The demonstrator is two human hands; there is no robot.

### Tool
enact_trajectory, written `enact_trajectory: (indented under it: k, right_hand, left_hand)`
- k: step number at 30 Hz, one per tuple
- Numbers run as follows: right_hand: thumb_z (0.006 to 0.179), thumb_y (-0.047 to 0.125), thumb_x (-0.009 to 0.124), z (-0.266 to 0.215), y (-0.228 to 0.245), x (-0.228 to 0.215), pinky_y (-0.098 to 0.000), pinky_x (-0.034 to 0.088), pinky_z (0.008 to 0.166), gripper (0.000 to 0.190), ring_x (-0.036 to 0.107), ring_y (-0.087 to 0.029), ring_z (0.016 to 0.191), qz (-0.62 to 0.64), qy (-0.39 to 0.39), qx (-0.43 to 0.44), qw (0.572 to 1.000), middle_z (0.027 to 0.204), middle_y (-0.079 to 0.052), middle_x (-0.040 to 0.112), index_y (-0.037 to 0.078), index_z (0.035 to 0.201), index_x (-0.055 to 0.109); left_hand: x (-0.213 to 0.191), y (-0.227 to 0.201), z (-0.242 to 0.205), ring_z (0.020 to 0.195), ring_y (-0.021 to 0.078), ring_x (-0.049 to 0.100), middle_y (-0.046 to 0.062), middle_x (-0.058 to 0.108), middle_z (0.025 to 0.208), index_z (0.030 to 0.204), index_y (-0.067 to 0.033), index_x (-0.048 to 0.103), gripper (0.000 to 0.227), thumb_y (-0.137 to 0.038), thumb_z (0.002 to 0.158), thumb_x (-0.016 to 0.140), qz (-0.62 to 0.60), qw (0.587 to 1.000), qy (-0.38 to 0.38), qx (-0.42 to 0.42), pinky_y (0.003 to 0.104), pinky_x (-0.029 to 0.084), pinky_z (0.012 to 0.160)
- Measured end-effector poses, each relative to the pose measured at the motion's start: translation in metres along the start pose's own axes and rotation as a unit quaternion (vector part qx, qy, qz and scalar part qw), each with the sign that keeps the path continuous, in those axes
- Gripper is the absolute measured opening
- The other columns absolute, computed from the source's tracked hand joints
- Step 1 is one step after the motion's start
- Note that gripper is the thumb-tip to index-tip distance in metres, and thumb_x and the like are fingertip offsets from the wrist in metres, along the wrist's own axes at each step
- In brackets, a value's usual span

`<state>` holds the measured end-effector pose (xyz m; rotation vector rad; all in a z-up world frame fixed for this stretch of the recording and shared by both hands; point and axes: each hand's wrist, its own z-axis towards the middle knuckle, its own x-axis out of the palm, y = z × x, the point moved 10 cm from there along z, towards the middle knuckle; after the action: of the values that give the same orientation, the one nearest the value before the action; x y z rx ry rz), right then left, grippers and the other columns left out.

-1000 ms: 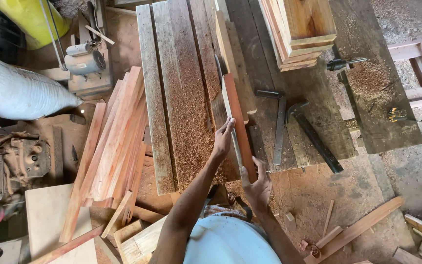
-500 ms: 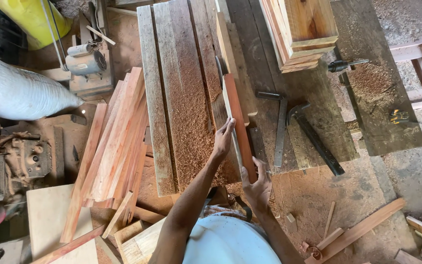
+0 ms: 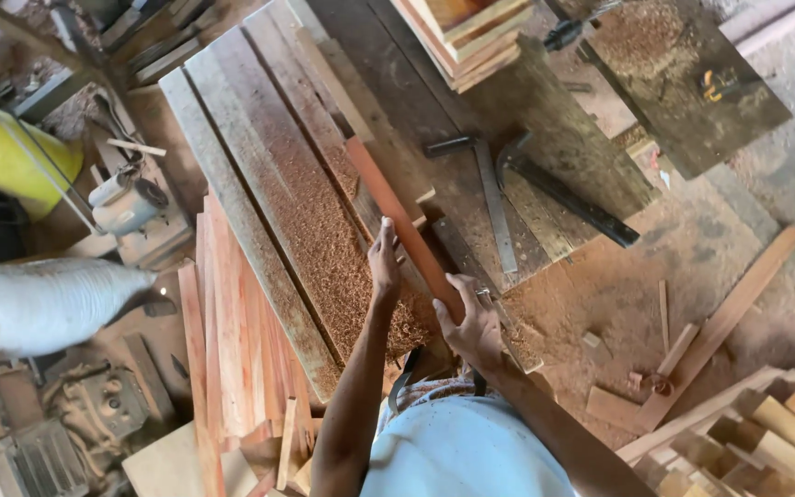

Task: Cutting and preparing wooden boards using a table saw and hand tools in a workshop.

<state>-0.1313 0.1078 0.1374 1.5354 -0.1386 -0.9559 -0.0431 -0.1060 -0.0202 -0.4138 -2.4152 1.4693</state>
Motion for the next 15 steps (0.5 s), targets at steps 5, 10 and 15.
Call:
enact_trajectory:
  k: [5, 10, 15]
  right_hand:
    - [0.093, 0.024, 0.070, 0.005, 0.007, -0.001, -0.0389, 0.059, 0.097, 0.048, 0.071, -0.029, 0.113, -0.044, 0.001, -0.025, 0.999, 0.128, -0.016, 0.068, 0.002, 0.134, 0.057]
    - [0.092, 0.024, 0.073, 0.006, 0.011, -0.005, -0.0364, 0.056, 0.101, 0.048, 0.070, -0.027, 0.115, -0.074, -0.019, -0.044, 0.996, 0.128, -0.016, 0.069, 0.004, 0.133, 0.058]
    - [0.094, 0.022, 0.071, 0.007, 0.012, 0.000, -0.0356, 0.061, 0.095, 0.047, 0.073, -0.027, 0.111, -0.019, -0.010, -0.047, 0.999, 0.129, -0.018, 0.067, 0.001, 0.134, 0.057]
  left_hand:
    - [-0.002, -0.007, -0.001, 0.147, 0.0374, 0.042, 0.015, 0.040, 0.164, 0.158, -0.0097, 0.038, 0.091, -0.072, 0.092, 0.048, 0.001, 1.000, -0.005, 0.004, 0.062, 0.040, 0.115]
    - [-0.002, -0.007, 0.000, 0.147, 0.0372, 0.043, 0.016, 0.039, 0.164, 0.159, -0.0108, 0.037, 0.089, -0.071, 0.094, 0.045, 0.008, 1.000, 0.000, 0.009, 0.061, 0.041, 0.114]
    - [-0.007, -0.004, 0.007, 0.147, 0.0366, 0.043, 0.014, 0.038, 0.165, 0.158, -0.0109, 0.038, 0.087, -0.070, 0.094, 0.044, 0.011, 1.000, -0.010, 0.009, 0.062, 0.041, 0.113]
